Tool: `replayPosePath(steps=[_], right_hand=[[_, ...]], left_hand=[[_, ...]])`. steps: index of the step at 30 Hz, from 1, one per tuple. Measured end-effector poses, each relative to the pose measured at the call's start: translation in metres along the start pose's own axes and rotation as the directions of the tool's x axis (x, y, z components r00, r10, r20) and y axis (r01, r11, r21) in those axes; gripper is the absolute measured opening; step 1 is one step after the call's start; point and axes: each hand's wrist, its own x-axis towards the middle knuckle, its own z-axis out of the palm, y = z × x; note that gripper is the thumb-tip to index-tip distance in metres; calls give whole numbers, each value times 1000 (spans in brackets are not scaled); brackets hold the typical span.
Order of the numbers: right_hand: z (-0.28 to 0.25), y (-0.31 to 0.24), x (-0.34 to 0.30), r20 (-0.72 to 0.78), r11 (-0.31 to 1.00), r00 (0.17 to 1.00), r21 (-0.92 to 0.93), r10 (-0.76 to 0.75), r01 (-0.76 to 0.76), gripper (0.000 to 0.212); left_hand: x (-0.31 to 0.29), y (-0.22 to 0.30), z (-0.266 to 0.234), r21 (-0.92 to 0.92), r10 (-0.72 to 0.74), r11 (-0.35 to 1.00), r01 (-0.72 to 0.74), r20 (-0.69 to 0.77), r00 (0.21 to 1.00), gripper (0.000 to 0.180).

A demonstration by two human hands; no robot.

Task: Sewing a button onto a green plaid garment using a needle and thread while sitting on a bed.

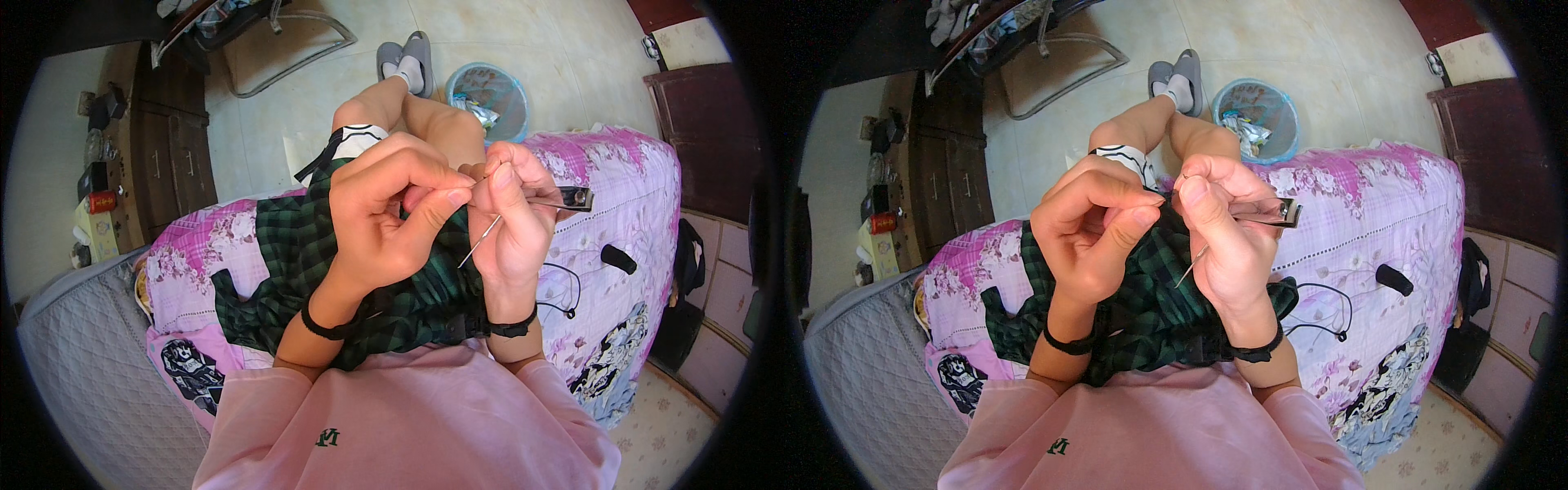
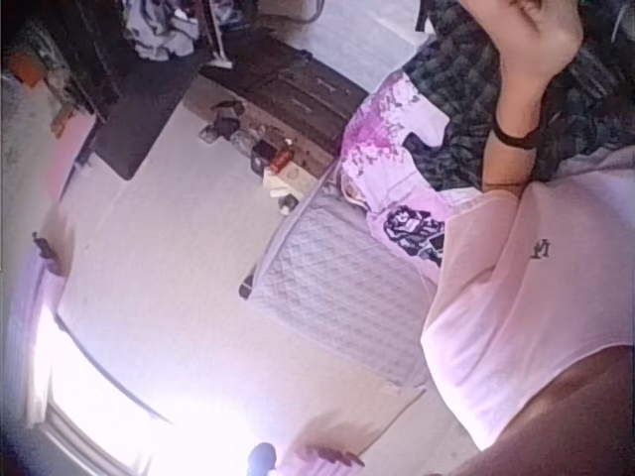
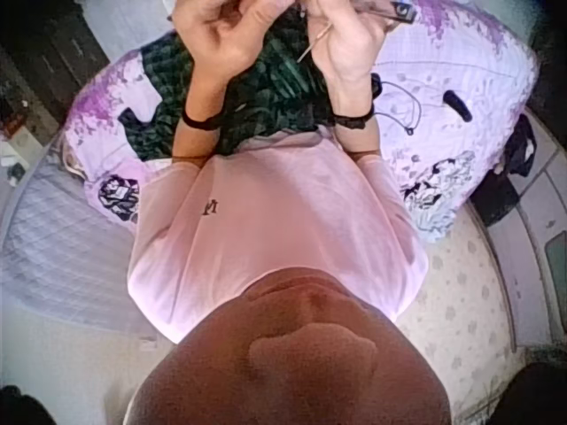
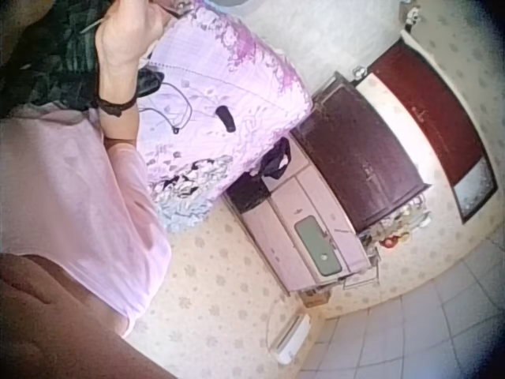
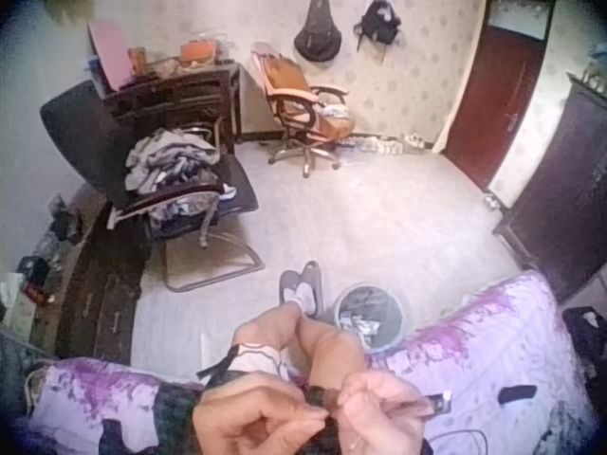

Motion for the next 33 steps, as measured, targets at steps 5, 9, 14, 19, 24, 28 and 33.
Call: replayPosePath(steps=[5,9,14,19,24,28,33], right_hand=[[5,2,4,-46,992,998,-125,-39,33,18],[-3,0,4,-19,998,1000,63,12,-11,17],[12,-5,-1,-109,995,994,-95,30,-40,16],[9,-8,-3,-60,996,998,-77,33,-38,16],[13,-10,-1,-104,970,994,-244,-33,7,12],[3,-12,-3,-49,937,999,-349,-23,4,18],[1,-33,-8,59,842,994,-527,-95,112,56]], left_hand=[[-1,-2,2,-124,-48,991,48,0,999,8],[-1,-2,3,-239,-191,956,172,-57,980,12],[2,0,-1,-30,-128,991,128,-6,992,16],[0,-4,1,2,-126,992,127,-62,990,12],[1,0,1,-14,-153,988,153,-86,984,10],[0,3,2,18,-145,989,148,-104,984,10],[-1,10,0,85,-124,988,132,-99,987,10]])
